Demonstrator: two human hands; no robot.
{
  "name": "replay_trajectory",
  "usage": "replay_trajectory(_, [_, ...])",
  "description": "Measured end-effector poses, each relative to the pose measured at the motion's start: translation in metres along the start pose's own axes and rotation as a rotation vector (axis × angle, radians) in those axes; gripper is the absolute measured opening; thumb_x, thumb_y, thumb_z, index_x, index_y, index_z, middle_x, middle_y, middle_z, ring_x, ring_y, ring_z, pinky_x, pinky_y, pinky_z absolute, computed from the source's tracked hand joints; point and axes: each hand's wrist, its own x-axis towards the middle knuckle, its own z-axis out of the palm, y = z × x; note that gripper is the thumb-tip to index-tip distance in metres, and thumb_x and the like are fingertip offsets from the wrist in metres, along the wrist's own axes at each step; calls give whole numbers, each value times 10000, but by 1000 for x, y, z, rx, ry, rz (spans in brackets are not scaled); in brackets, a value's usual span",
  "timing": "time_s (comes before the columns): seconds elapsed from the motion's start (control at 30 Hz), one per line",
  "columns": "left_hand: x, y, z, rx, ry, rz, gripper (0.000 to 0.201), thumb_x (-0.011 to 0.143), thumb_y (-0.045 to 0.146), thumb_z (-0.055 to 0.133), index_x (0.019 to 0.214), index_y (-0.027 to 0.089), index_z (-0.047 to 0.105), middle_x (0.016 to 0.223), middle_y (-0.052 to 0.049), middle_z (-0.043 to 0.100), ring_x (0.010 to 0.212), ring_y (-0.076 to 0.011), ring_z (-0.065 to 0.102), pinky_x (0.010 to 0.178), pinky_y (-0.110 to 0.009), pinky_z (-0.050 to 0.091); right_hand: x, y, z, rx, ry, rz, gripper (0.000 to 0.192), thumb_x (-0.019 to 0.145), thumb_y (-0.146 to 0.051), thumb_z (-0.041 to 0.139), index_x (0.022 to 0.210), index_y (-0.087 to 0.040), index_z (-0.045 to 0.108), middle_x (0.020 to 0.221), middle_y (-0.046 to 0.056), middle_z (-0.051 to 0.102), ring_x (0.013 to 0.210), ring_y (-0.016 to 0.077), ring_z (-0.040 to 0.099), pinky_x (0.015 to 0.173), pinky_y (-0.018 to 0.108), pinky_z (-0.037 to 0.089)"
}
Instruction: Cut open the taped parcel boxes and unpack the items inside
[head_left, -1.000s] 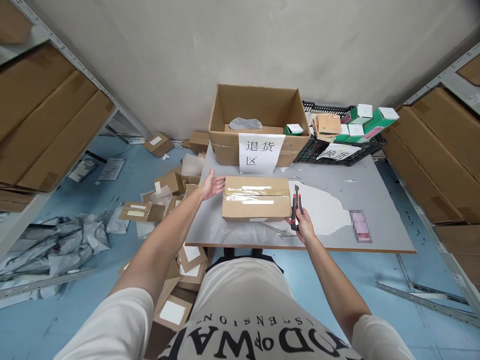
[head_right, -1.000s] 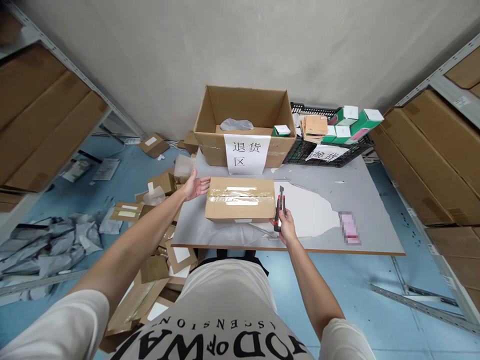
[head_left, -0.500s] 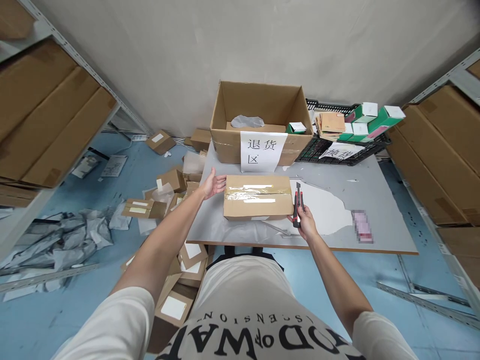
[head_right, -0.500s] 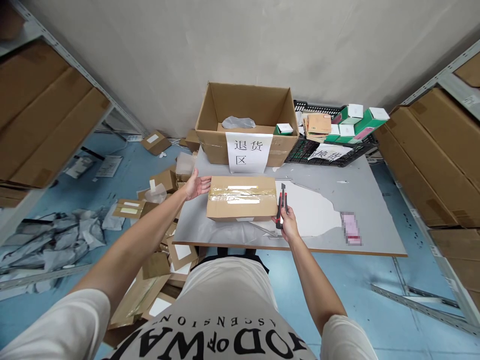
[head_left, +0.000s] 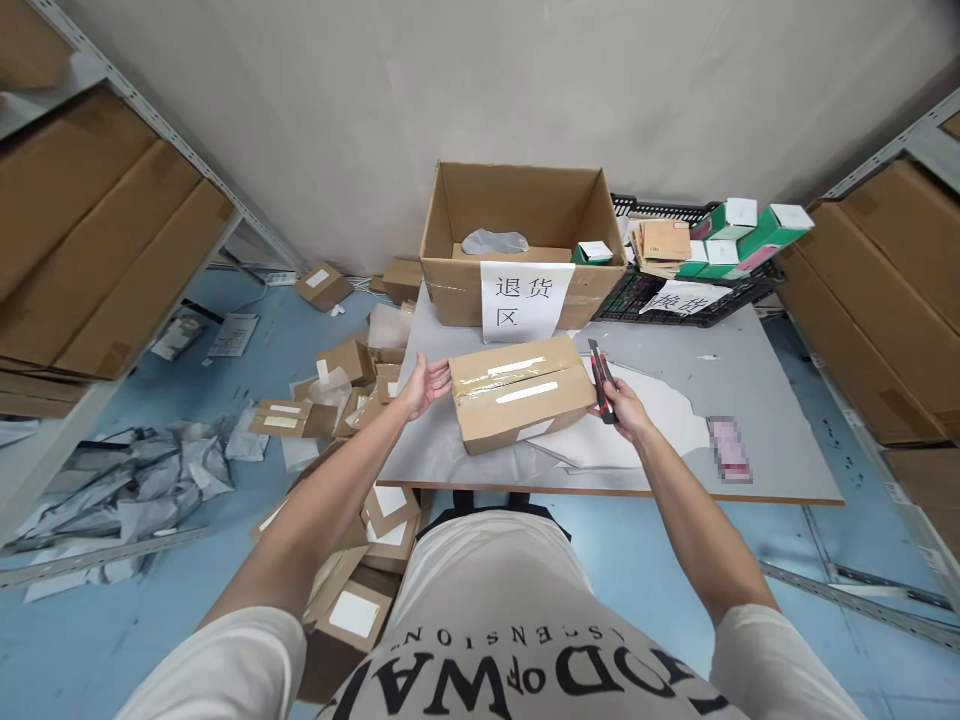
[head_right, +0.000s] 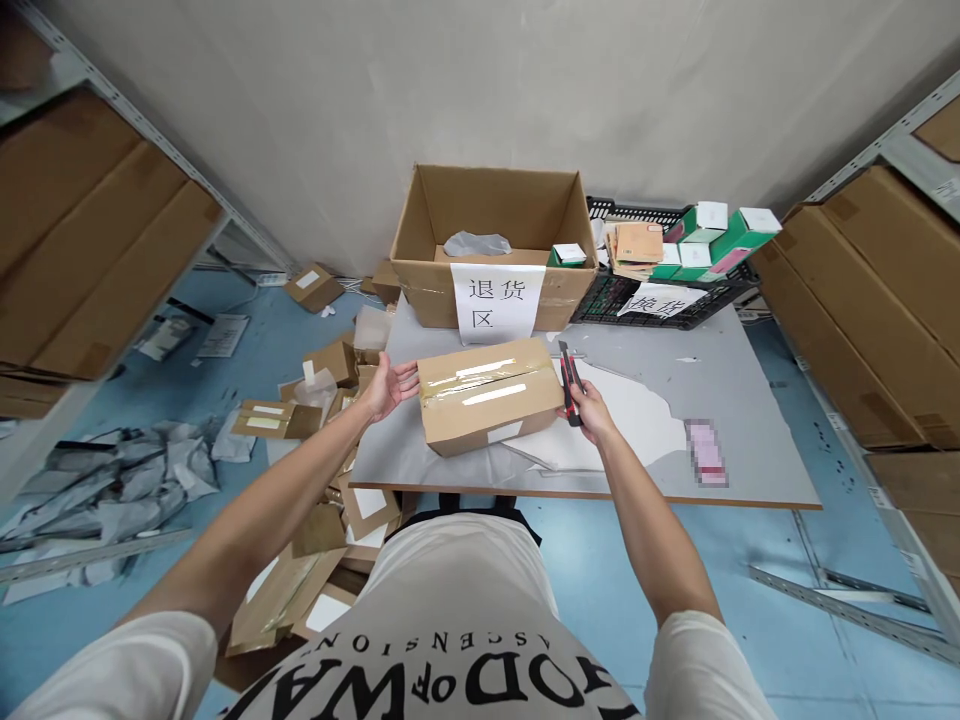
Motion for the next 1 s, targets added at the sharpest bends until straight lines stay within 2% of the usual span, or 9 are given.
replay_trajectory(0.2, [-42,-40,8,-213,205,113,730,897,654,221,1294,129,538,1453,-151,394,1299,-278,434,1045,-397,416,52,-53,12,-117,-178,27,240,788,-352,655,950,-252,509,865,-5,675,685,136,652,643,364,605])
replay_trajectory(0.33, [-73,-72,20,-306,267,118,722,907,637,215,1285,120,549,1469,-162,362,1276,-282,460,1057,-389,401,84,-78,30,-193,-241,14,185,823,-327,620,940,-244,503,868,6,684,683,135,647,633,362,594])
replay_trajectory(0.47, [-99,-102,34,-352,261,122,730,885,665,258,1264,123,569,1471,-166,354,1296,-288,431,1078,-389,372,110,-87,50,-286,-274,4,154,834,-304,605,934,-230,514,879,27,687,668,143,643,586,349,582])
replay_trajectory(0.63, [-112,-126,41,-323,226,96,727,823,707,391,1210,131,610,1438,-175,404,1318,-306,394,1103,-429,326,131,-78,60,-349,-293,-11,191,825,-327,616,946,-224,509,855,26,688,647,142,629,552,316,562])
replay_trajectory(0.8, [-105,-122,28,-127,192,61,740,790,718,445,1163,108,636,1320,-200,534,1278,-323,448,1090,-469,327,133,-57,50,-239,-239,-123,266,785,-378,638,941,-227,486,839,3,660,596,114,583,503,253,519])
replay_trajectory(0.9, [-92,-103,14,122,207,1,737,813,711,409,1115,87,660,1267,-209,575,1254,-328,477,1088,-480,318,124,-40,46,-136,-105,-212,302,773,-416,629,961,-241,470,822,-25,632,568,91,554,516,230,504])
replay_trajectory(1.0, [-68,-75,6,254,196,-28,757,858,701,292,1196,107,618,1374,-185,480,1321,-301,396,1112,-451,275,102,-20,47,-80,66,-274,313,804,-461,567,1010,-259,443,824,-37,617,590,83,554,523,202,483])
